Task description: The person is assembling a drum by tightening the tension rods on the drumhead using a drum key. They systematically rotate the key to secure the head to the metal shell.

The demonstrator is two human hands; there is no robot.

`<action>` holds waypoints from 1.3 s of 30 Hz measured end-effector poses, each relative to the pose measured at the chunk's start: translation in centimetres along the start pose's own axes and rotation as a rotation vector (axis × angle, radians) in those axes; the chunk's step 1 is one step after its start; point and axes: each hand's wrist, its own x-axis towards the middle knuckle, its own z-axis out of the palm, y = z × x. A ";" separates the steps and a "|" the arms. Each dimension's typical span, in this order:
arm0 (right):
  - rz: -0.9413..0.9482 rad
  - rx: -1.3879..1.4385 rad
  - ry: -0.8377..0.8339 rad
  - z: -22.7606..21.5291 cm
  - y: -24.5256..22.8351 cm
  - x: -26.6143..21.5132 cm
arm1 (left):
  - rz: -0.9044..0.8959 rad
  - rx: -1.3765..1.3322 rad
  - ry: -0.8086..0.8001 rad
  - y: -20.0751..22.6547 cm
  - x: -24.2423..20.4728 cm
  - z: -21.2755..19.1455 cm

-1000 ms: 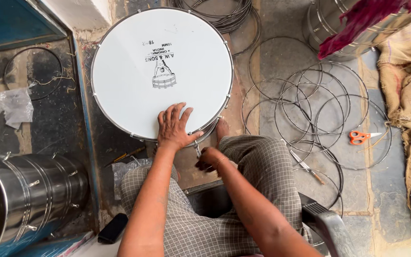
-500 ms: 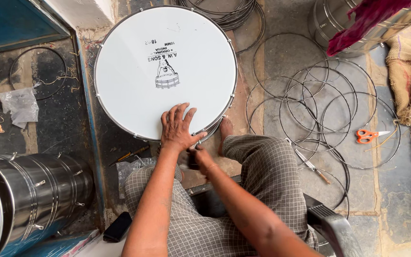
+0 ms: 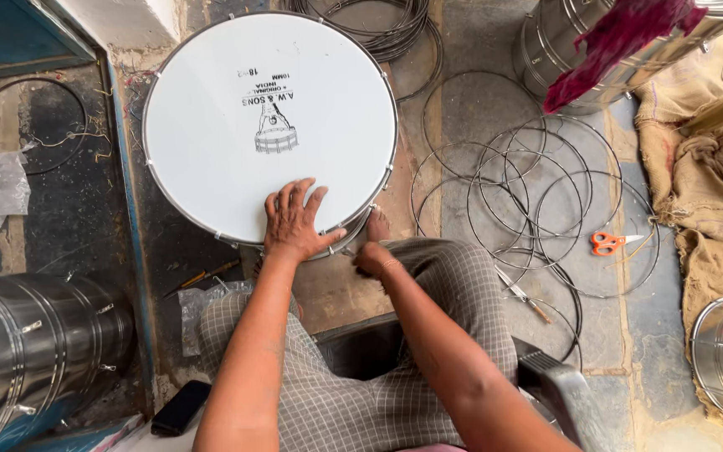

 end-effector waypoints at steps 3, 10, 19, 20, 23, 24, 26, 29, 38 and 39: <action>0.196 0.251 -0.331 3.3 1.6 -0.9 | -0.006 -0.002 -0.007 0.2 -0.1 -0.2; 0.253 0.893 -0.242 10.4 2.2 -1.0 | -0.011 0.003 -0.029 0.2 0.0 -0.4; 0.065 0.959 0.005 13.3 1.7 0.0 | 0.019 -0.019 0.023 0.0 -0.6 -0.2; -0.029 0.716 0.040 11.2 2.0 0.2 | 0.036 -0.033 0.053 0.0 -0.1 -0.3; -0.053 -0.124 -0.101 2.4 -0.6 1.3 | 0.022 -0.023 0.035 0.0 -0.1 -0.2; 0.086 -0.322 -0.275 -0.1 -2.6 1.9 | 0.036 -0.024 0.058 0.0 -0.2 -0.2; -0.009 -0.346 -0.271 -1.5 -3.1 2.5 | 0.064 -0.023 0.114 -0.1 0.2 -0.4; -0.128 -0.551 0.055 -2.2 -1.5 2.3 | 0.035 -0.037 0.080 -0.2 0.6 -0.3; 0.230 0.591 -0.267 7.7 3.3 1.0 | 0.008 -0.021 0.040 0.1 0.8 -0.5; 0.257 0.756 -0.250 9.0 3.3 1.1 | 0.020 -0.024 0.055 0.0 1.1 -0.4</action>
